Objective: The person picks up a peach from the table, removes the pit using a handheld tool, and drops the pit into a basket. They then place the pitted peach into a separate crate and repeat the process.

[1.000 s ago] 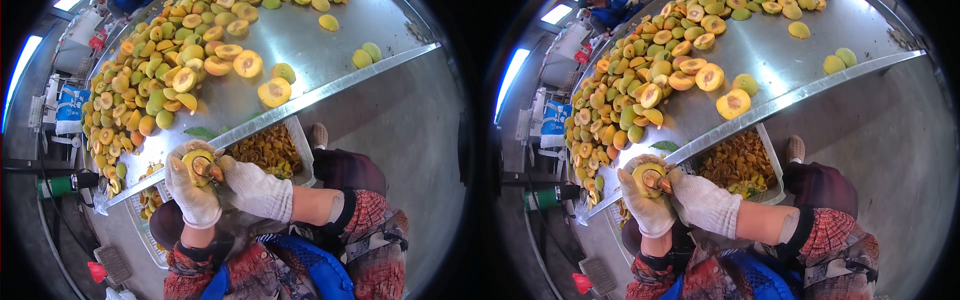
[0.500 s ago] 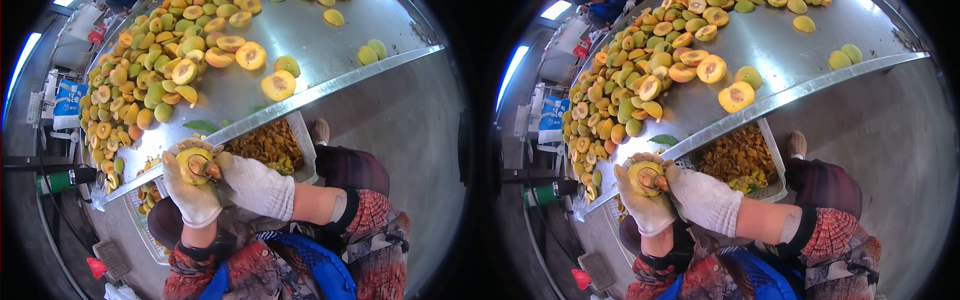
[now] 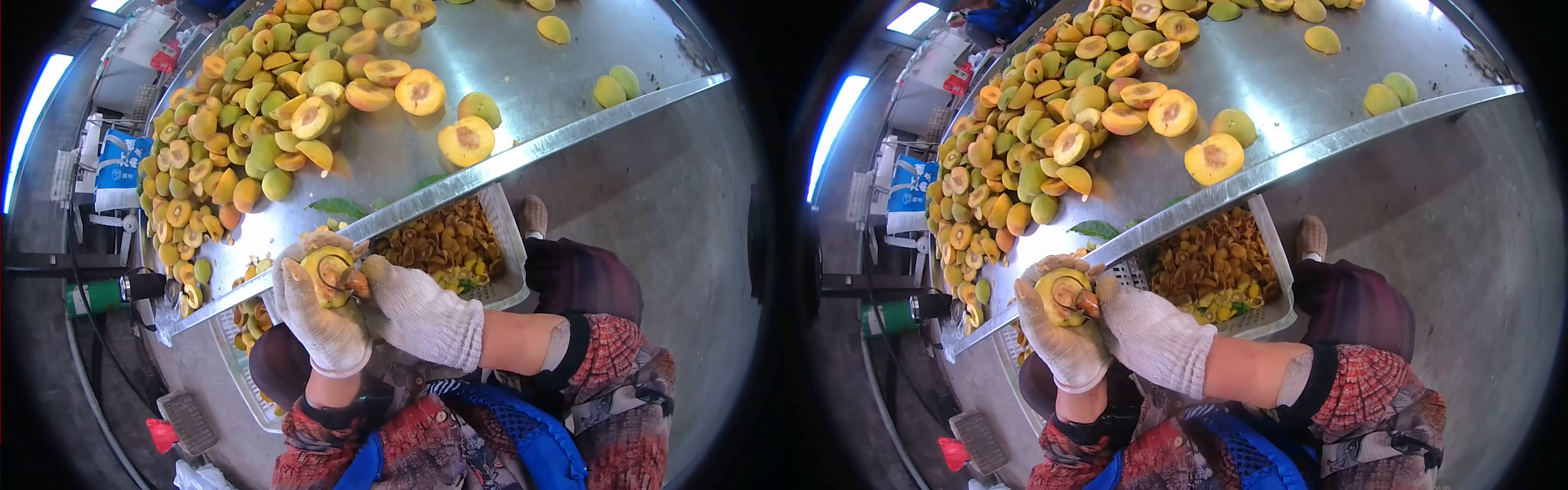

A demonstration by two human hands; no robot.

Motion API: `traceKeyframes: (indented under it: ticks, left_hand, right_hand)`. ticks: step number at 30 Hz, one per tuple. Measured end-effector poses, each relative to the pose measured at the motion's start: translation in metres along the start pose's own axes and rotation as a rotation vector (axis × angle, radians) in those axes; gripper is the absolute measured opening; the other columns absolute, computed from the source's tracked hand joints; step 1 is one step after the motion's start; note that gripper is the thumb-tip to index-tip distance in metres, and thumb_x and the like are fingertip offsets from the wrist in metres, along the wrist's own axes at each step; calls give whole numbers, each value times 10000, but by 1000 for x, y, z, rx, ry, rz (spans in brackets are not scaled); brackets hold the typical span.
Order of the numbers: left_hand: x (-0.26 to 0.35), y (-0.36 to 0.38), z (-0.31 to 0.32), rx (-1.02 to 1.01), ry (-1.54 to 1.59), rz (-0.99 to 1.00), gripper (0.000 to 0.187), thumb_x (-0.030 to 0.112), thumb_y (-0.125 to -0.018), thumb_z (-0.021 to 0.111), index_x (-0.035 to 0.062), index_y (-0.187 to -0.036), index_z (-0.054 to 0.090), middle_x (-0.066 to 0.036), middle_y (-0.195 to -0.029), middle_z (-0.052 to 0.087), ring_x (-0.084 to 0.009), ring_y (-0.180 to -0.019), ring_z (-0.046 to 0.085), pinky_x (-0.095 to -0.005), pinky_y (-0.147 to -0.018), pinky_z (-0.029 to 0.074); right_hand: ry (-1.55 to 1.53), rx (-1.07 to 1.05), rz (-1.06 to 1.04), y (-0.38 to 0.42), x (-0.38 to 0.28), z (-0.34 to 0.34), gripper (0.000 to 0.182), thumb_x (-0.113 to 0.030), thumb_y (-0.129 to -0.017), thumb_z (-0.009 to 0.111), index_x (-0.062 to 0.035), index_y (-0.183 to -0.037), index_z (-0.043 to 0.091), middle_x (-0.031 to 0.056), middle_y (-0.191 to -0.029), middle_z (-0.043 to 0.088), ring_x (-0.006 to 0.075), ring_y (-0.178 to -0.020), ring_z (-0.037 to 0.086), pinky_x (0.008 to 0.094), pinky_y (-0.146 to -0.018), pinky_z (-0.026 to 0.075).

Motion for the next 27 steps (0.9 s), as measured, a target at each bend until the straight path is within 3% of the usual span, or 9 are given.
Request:
traceKeyframes:
  ticks: [4,7,10,13,16,19,22,27]
  left_hand:
    - [5,0,-1,-39,-76,43,539,555,-918,505,34,-1049,548,-100,-869,609,-114,-571,535,-221,-520,445]
    - [4,3,-9,-29,0,-14,413,387,-948,531,-11,-1054,565,-155,-950,625,-212,-850,610,-360,-806,507]
    - [11,7,-4,-85,35,-59,408,376,-955,522,-18,-1055,562,-162,-937,625,-216,-800,619,-333,-713,529]
    - [17,10,-3,-104,-37,-19,412,366,-957,522,-31,-1060,556,-167,-925,626,-212,-762,621,-266,-563,519]
    - [12,1,-8,-202,-36,63,388,337,-948,543,-41,-1033,567,-164,-910,634,-209,-774,623,-255,-552,514]
    - [20,7,-2,-212,38,-101,371,320,-936,562,-45,-999,583,-153,-894,645,-213,-783,623,-305,-687,521]
    - [18,3,-6,-286,-26,-125,367,319,-924,576,-45,-966,599,-141,-891,652,-213,-796,624,-325,-766,503]
    - [15,-7,-5,-492,-36,-151,299,253,-890,578,-41,-927,620,-129,-886,654,-190,-791,617,-302,-740,494]
  right_hand:
    - [-38,-60,-21,1,2,5,298,-136,-855,555,14,-1106,493,230,-887,559,407,-790,614,464,-674,510]
    - [-193,-110,141,0,-1,1,299,-155,-866,548,13,-1107,491,245,-946,547,421,-818,606,469,-681,508]
    - [-199,-198,215,-1,-7,-3,321,-178,-863,568,12,-1109,486,247,-957,551,428,-852,600,478,-694,506]
    - [-235,-212,143,5,-15,-9,343,-185,-843,597,7,-1106,488,231,-890,571,433,-862,600,485,-706,501]
    - [-295,-319,274,8,-16,-7,360,-209,-845,607,8,-1107,489,237,-903,576,430,-863,600,482,-722,499]
    - [-337,-367,320,11,-11,-2,381,-238,-848,617,13,-1105,491,244,-931,582,422,-865,602,469,-731,499]
    - [-262,-196,173,13,-16,-6,309,-224,-838,597,36,-978,507,250,-797,594,453,-792,594,489,-689,493]
    - [-341,-305,313,16,-21,-9,317,-240,-831,608,26,-979,519,270,-836,573,450,-829,581,492,-704,475]
Point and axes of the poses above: each hand's wrist, its own y-axis away from the middle knuckle, its own z-axis out of the palm, x = y × z, the point moved 4 cm from there along -y, towards the middle knuckle
